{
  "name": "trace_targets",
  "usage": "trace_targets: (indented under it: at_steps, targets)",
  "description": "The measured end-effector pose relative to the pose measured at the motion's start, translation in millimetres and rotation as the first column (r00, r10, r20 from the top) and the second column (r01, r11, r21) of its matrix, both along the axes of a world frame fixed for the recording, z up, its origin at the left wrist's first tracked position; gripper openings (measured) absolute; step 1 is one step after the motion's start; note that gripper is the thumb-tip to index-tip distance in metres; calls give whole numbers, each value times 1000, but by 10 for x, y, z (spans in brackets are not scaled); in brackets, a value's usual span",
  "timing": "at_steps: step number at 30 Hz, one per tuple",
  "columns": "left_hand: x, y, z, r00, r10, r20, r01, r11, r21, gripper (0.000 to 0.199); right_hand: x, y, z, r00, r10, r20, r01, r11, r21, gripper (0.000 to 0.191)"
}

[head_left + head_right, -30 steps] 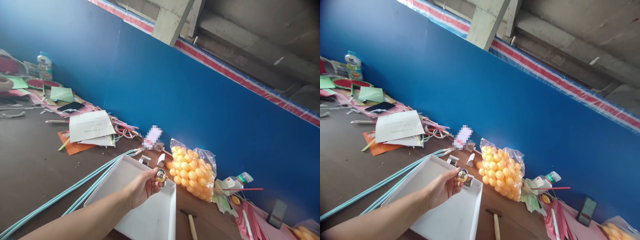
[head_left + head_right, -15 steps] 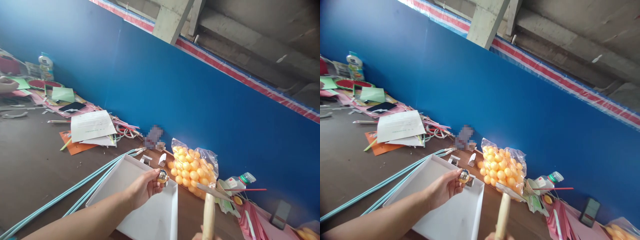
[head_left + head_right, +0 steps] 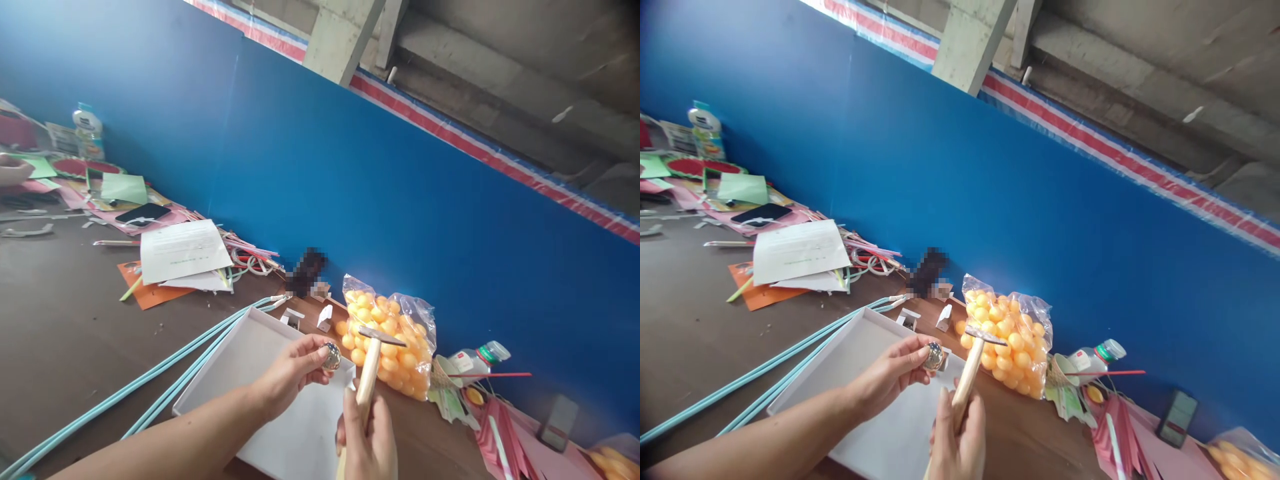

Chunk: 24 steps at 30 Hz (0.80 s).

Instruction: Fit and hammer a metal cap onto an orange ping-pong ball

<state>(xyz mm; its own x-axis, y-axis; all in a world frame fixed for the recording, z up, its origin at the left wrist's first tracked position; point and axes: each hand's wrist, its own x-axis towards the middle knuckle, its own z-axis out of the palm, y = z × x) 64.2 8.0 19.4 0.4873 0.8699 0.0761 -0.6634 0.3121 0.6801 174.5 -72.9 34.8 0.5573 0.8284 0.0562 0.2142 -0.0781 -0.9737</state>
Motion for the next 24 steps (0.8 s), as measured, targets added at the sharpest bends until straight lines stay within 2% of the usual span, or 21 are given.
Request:
trace_targets:
  at_steps: [3, 7, 13, 18, 21, 24]
  targets:
    - [-7, -15, 13, 999, -30, 18, 29, 999, 31, 24, -31, 134, 72, 991, 73, -113, -77, 996, -37, 48]
    - [-17, -30, 37, 997, -71, 29, 70, 996, 48, 23, -68, 221, 36, 980, 117, -159, -124, 992, -32, 47]
    - [-22, -19, 30, 998, -59, 15, 58, 997, 48, 23, -98, 258, 19, 990, 68, -123, -68, 998, 4, 48]
    - [-21, -22, 35, 998, -64, 19, 63, 998, 27, 21, -107, 271, 30, 988, 78, -131, -76, 997, 20, 48]
    - [-25, -17, 46, 993, -106, 54, 105, 994, 14, 20, -102, 223, 7, 987, 83, -135, -82, 997, 13, 48]
    - [-32, 15, 42, 988, -127, 90, 132, 990, -46, 22, -98, 118, -70, 996, 13, -91, -11, 1000, 28, 47]
